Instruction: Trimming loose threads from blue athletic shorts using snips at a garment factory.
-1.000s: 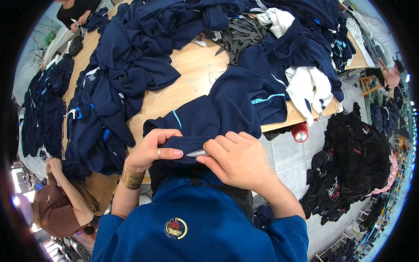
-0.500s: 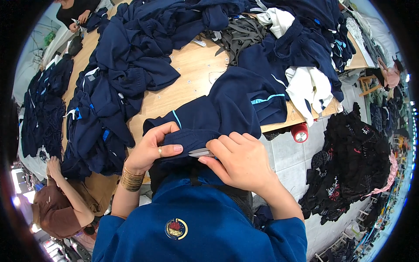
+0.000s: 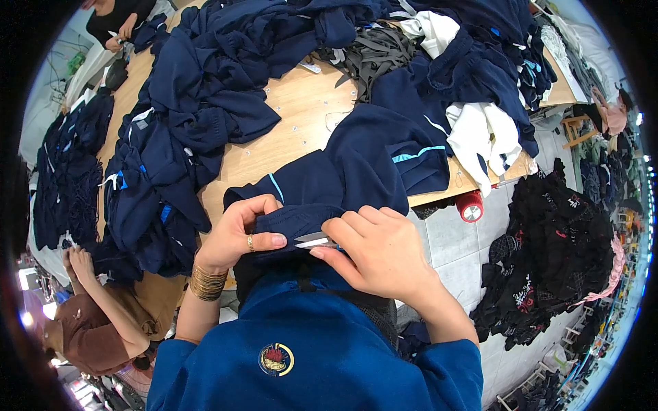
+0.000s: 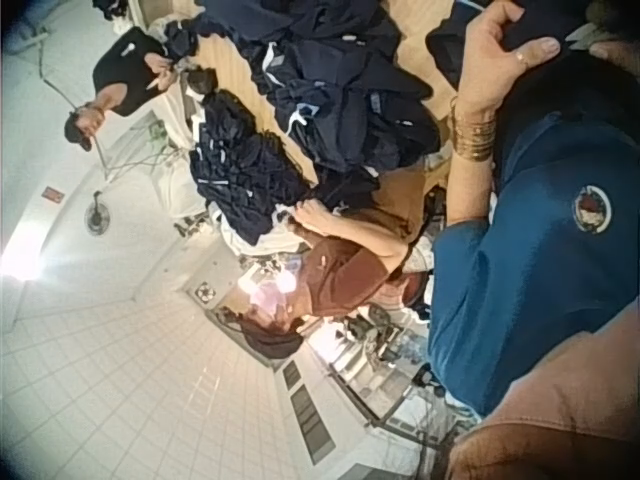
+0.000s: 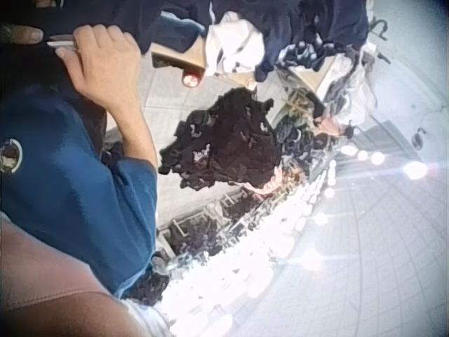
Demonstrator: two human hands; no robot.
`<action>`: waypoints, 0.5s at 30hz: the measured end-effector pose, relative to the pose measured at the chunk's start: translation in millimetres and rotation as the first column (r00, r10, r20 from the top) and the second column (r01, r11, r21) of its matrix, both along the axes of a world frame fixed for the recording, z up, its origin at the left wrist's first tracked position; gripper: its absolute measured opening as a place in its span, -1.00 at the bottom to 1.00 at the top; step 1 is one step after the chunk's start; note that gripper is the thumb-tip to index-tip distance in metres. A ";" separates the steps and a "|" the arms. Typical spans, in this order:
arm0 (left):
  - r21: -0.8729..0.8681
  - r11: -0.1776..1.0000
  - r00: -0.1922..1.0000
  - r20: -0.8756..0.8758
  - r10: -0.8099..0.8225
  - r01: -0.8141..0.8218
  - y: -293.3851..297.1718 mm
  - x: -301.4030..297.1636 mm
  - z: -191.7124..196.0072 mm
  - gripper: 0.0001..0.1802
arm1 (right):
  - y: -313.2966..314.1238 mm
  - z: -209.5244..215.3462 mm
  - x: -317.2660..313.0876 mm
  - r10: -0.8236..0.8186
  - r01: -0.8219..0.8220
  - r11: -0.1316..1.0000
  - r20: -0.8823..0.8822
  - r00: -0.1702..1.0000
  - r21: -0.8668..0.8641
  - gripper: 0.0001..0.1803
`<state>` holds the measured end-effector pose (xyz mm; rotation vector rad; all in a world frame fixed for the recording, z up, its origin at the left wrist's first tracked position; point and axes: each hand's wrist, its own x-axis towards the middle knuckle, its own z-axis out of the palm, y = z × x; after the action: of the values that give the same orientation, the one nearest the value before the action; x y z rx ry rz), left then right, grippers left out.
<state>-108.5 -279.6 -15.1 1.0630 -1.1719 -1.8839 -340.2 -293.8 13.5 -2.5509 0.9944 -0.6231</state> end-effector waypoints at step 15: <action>0.087 0.995 0.984 -0.178 -0.025 0.041 -2.5 2.6 -8.8 -0.75 | -2.2 -2.5 2.4 0.063 -0.064 0.998 0.086 0.994 0.009 -0.74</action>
<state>-105.9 -282.1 -23.9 0.9071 -1.0173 -2.0280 -337.8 -296.0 11.0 -2.5121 0.8815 -0.7009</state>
